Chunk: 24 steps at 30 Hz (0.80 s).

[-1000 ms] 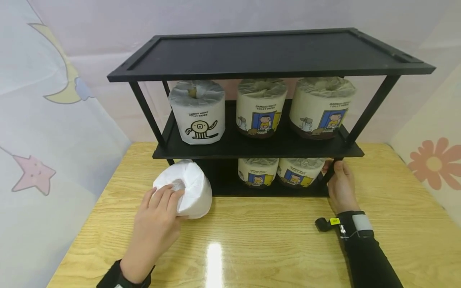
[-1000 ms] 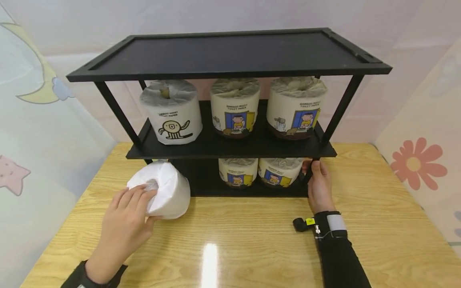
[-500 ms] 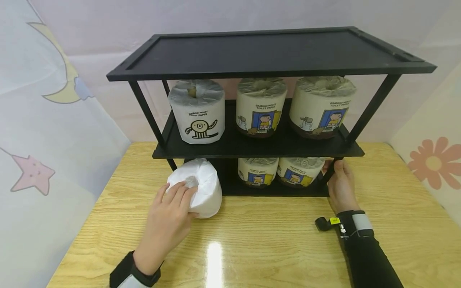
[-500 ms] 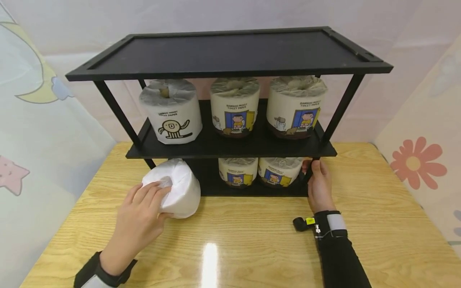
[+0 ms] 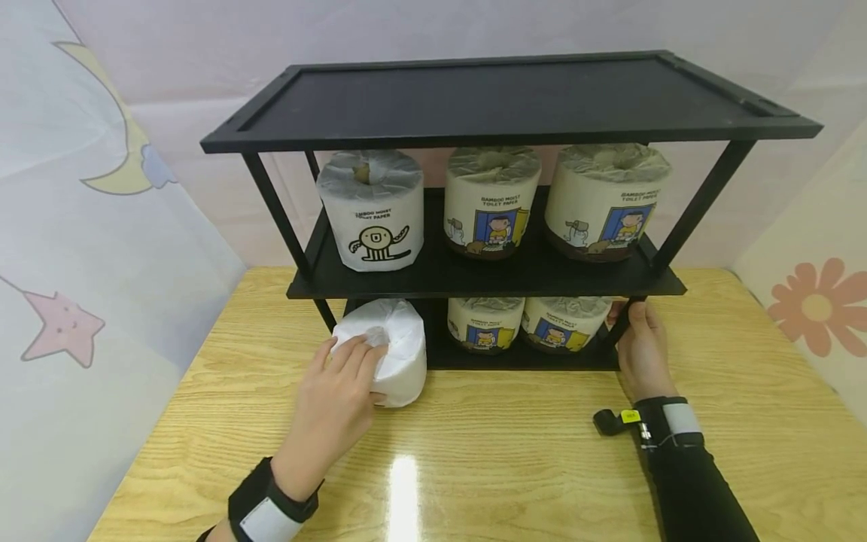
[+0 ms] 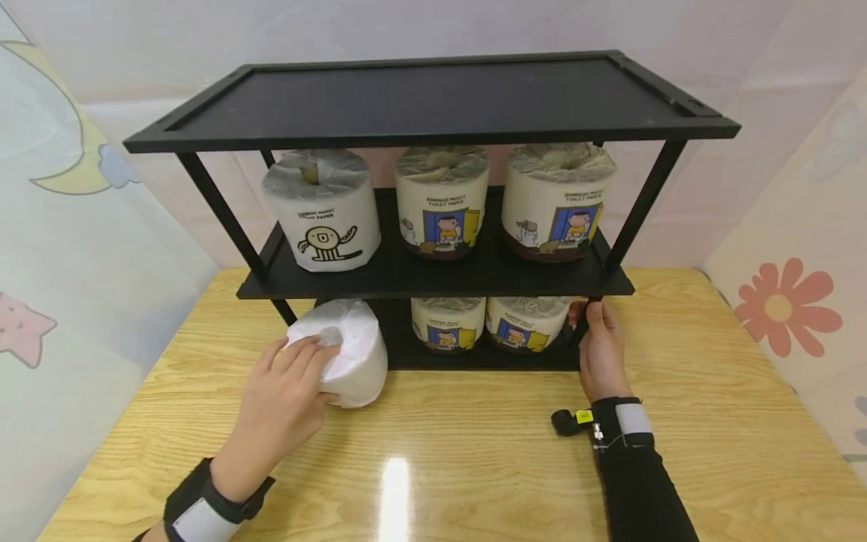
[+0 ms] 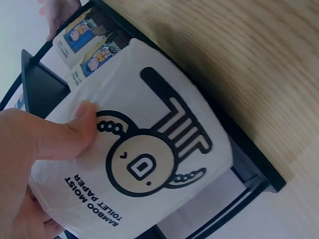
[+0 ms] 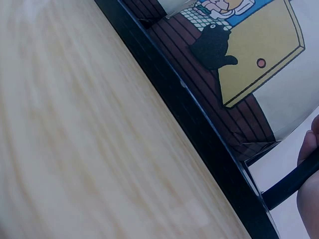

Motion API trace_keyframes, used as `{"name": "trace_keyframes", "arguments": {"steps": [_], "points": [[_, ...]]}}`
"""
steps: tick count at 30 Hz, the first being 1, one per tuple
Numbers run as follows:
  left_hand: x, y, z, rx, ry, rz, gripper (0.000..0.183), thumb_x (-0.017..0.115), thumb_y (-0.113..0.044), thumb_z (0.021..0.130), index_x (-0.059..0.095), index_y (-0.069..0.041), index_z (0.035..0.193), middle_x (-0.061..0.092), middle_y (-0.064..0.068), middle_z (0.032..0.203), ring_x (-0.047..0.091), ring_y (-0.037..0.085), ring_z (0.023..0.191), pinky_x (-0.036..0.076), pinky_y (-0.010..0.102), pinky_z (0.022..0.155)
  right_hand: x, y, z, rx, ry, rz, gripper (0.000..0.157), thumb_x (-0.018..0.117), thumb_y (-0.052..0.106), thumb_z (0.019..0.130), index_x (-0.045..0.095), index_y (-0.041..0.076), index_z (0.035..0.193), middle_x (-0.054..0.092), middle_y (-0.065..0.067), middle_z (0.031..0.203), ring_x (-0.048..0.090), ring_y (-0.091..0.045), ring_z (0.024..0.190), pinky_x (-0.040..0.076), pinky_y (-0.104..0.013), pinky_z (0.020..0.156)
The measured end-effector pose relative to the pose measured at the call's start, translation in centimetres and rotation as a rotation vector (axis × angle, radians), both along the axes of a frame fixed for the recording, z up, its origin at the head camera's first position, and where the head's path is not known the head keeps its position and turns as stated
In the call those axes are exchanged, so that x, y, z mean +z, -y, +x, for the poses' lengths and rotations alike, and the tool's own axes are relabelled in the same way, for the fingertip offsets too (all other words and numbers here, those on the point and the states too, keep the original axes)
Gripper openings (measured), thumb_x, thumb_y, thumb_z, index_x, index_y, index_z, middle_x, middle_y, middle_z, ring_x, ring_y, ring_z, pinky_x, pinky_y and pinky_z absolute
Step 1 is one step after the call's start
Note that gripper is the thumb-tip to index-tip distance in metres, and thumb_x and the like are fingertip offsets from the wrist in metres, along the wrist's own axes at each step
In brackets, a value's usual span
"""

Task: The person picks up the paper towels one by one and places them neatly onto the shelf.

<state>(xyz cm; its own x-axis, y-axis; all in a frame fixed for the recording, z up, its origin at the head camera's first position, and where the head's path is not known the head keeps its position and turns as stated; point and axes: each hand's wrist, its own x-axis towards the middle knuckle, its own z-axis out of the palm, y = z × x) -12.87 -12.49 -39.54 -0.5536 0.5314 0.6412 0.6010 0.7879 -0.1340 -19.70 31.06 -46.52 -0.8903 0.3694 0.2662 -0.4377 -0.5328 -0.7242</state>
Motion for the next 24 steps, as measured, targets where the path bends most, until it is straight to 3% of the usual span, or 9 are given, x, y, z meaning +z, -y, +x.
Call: {"name": "trace_keyframes", "arguments": {"steps": [19, 24], "points": [[-0.5, -1.0, -0.6, 0.027, 0.031, -0.009, 0.075, 0.094, -0.014, 0.055, 0.062, -0.001, 0.122, 0.067, 0.012, 0.111, 0.058, 0.032, 0.115, 0.043, 0.053, 0.099, 0.2, -0.1, 0.1, -0.003, 0.032, 0.057, 0.027, 0.058, 0.026, 0.093, 0.061, 0.000, 0.099, 0.053, -0.011, 0.087, 0.047, -0.020, 0.086, 0.040, -0.025, 0.079], [-0.3, -1.1, -0.8, 0.037, 0.080, -0.016, 0.077, 0.094, -0.016, 0.057, 0.060, -0.001, 0.125, 0.065, 0.012, 0.115, 0.057, 0.032, 0.116, 0.042, 0.052, 0.098, 0.3, -0.1, 0.2, 0.000, 0.040, 0.047, 0.026, 0.057, 0.026, 0.092, 0.061, 0.001, 0.099, 0.054, -0.011, 0.087, 0.047, -0.021, 0.086, 0.040, -0.025, 0.080]]}}
